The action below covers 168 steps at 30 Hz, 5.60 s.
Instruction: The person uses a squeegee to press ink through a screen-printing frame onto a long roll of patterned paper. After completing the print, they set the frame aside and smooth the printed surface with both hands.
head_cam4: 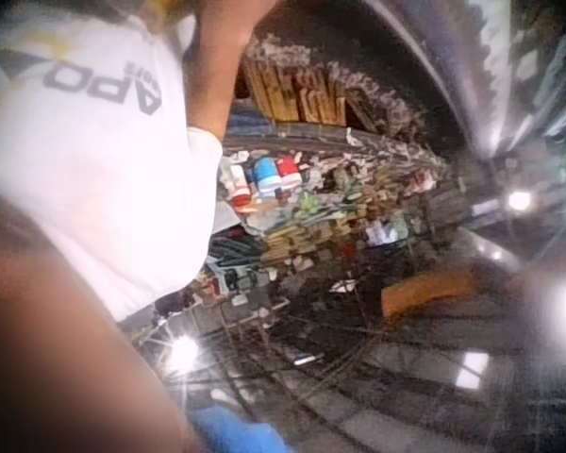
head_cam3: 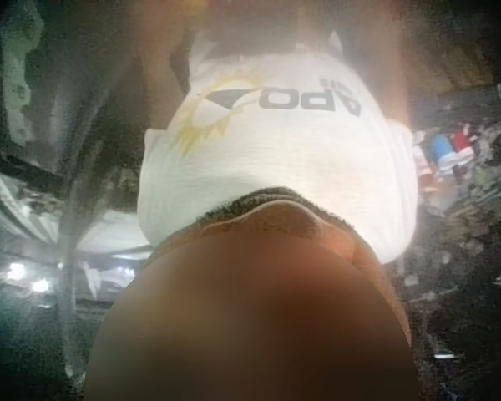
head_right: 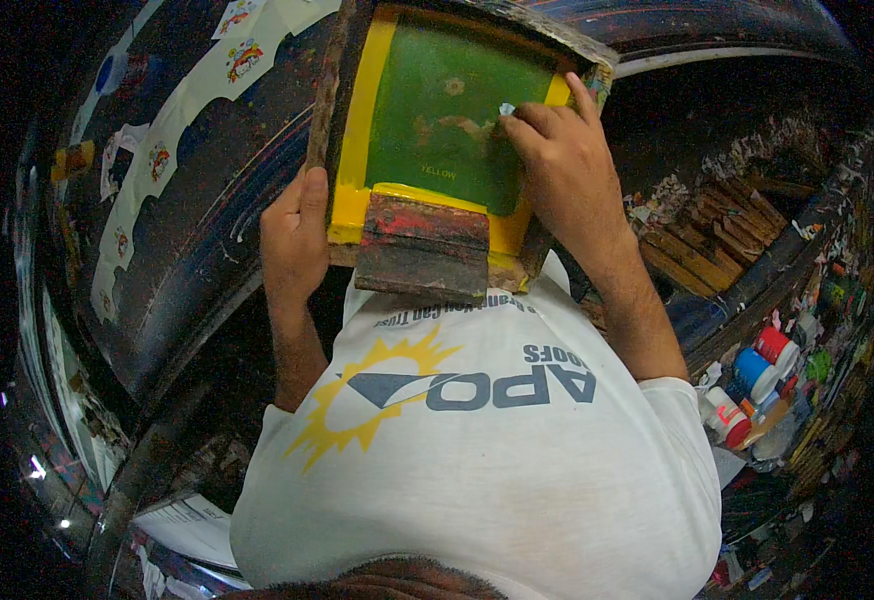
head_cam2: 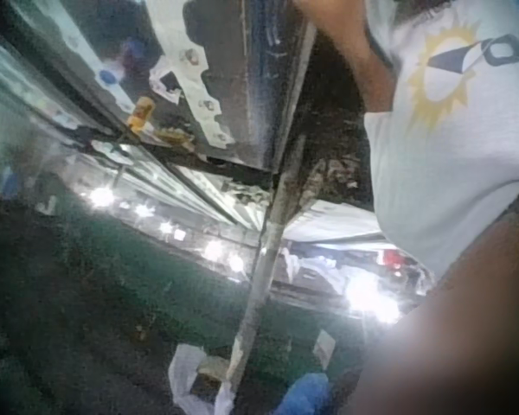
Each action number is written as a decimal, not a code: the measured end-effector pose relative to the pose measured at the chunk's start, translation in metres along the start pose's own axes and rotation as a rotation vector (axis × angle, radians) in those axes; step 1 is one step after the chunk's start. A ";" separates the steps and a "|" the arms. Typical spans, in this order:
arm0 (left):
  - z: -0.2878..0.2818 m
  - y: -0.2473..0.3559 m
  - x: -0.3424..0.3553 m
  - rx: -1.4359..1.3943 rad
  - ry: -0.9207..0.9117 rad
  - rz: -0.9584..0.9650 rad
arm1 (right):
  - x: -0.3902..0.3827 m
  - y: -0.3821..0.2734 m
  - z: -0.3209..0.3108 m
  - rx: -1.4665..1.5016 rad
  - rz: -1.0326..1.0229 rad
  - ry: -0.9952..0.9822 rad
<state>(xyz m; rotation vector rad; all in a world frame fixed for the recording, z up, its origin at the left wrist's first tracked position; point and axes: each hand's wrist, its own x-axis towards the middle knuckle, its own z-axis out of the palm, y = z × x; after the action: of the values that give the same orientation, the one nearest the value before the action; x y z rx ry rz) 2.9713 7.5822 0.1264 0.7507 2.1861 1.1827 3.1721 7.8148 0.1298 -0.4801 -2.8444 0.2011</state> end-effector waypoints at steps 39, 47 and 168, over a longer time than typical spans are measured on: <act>0.083 0.068 0.041 -0.016 0.176 -0.133 | 0.088 0.106 -0.012 0.137 -0.461 -0.100; 0.094 0.072 0.046 0.000 0.207 -0.072 | 0.110 0.151 -0.031 0.011 -0.338 -0.036; 0.049 -0.003 0.003 -0.176 0.114 -0.030 | 0.034 0.070 0.073 1.994 0.722 -0.220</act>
<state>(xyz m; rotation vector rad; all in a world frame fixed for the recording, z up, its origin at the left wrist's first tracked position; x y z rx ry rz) 3.0013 7.6104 0.1001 0.5870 2.1408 1.4120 3.1426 7.8851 0.0553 -0.7770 -1.1261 2.6339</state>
